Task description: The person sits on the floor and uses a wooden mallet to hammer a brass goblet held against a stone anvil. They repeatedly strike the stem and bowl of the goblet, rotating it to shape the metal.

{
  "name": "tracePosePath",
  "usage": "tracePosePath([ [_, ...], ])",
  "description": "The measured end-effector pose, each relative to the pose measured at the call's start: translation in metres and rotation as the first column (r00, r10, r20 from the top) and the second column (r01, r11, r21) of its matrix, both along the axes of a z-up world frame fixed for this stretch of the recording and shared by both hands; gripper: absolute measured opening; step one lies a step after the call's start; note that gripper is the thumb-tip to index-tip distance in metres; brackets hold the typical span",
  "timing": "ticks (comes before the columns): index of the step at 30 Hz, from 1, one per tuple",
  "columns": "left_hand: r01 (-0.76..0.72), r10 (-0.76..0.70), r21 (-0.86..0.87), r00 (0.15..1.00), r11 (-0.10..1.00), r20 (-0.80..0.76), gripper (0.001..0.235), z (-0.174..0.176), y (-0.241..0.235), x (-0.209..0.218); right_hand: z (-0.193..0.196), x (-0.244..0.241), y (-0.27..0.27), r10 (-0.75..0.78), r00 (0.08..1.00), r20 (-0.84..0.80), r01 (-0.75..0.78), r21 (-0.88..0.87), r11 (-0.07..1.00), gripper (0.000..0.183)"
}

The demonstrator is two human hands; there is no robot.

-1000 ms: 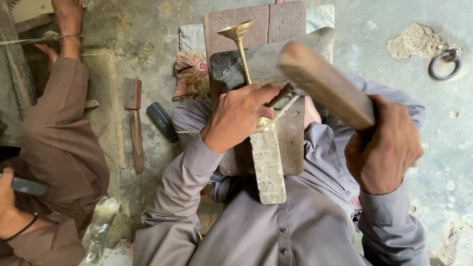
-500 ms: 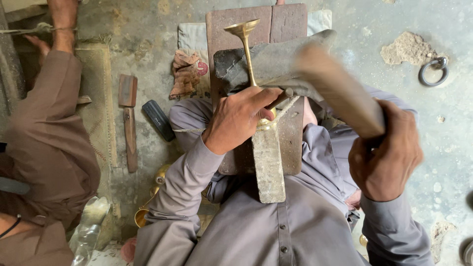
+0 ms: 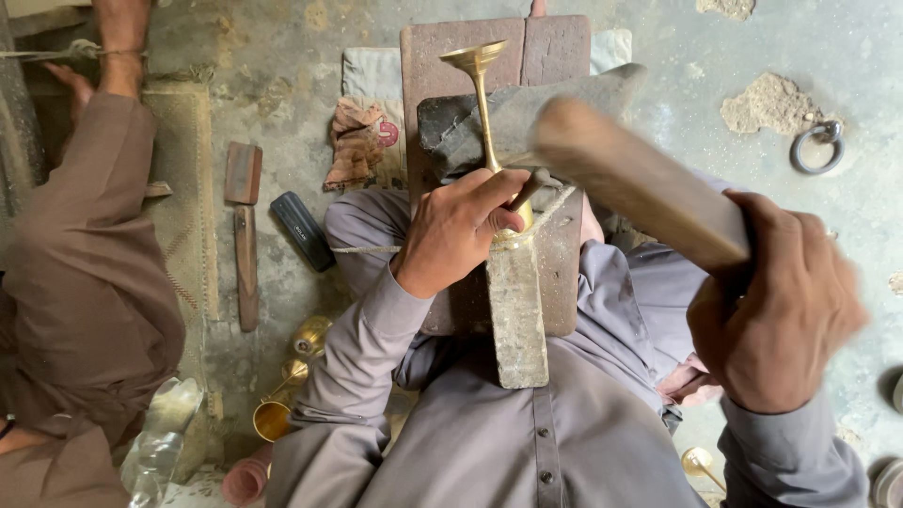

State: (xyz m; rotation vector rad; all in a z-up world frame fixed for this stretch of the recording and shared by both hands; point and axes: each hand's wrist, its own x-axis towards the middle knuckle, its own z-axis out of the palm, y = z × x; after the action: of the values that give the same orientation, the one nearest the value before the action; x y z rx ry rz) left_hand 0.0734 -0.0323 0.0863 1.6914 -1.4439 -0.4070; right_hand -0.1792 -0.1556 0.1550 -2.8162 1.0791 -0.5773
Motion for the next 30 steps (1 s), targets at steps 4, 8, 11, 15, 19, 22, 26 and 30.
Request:
tracePosePath([
  [4, -0.022, 0.021, -0.009, 1.000, 1.000, -0.011, 0.038, -0.017, 0.006, -0.002, -0.007, 0.004, 0.008, 0.001, 0.997, 0.079, 0.000, -0.010, 1.000, 0.034],
  [8, -0.075, -0.015, -0.183, 0.895, 0.980, -0.446, 0.022, -0.040, 0.018, 0.005, -0.024, 0.020, -0.004, 0.034, 0.997, -0.069, -0.034, -0.003, 0.999, 0.024],
  [11, -0.335, 0.133, -0.095, 0.596, 0.937, -0.792, 0.026, -0.055, 0.040, 0.011, -0.051, 0.051, -0.004, 0.154, 0.983, 0.100, -0.174, 0.250, 0.952, 0.033],
  [15, -0.507, 0.323, 0.043, 0.480, 0.861, -0.816, 0.033, -0.067, 0.064, 0.004, -0.086, 0.109, 0.000, 0.092, 0.985, 0.147, -0.160, 0.566, 0.809, 0.062],
  [19, -0.500, 0.315, 0.047, 0.467, 0.864, -0.826, 0.033, -0.068, 0.070, -0.011, -0.088, 0.126, -0.015, 0.105, 0.978, 0.179, -0.200, 0.684, 0.702, 0.060],
  [22, -0.482, 0.305, 0.043, 0.481, 0.875, -0.822, 0.034, -0.063, 0.068, -0.016, -0.089, 0.125, -0.028, 0.116, 0.959, 0.259, -0.280, 0.799, 0.532, 0.062],
  [26, -0.456, 0.273, -0.020, 0.567, 0.890, -0.777, 0.035, -0.056, 0.046, -0.014, -0.095, 0.120, -0.032, 0.149, 0.907, 0.395, -0.411, 0.750, 0.518, 0.067],
  [30, -0.408, 0.226, -0.033, 0.571, 0.913, -0.789, 0.041, -0.050, 0.025, -0.002, -0.089, 0.112, -0.030, 0.170, 0.951, 0.258, -0.308, 0.738, 0.600, 0.059],
])
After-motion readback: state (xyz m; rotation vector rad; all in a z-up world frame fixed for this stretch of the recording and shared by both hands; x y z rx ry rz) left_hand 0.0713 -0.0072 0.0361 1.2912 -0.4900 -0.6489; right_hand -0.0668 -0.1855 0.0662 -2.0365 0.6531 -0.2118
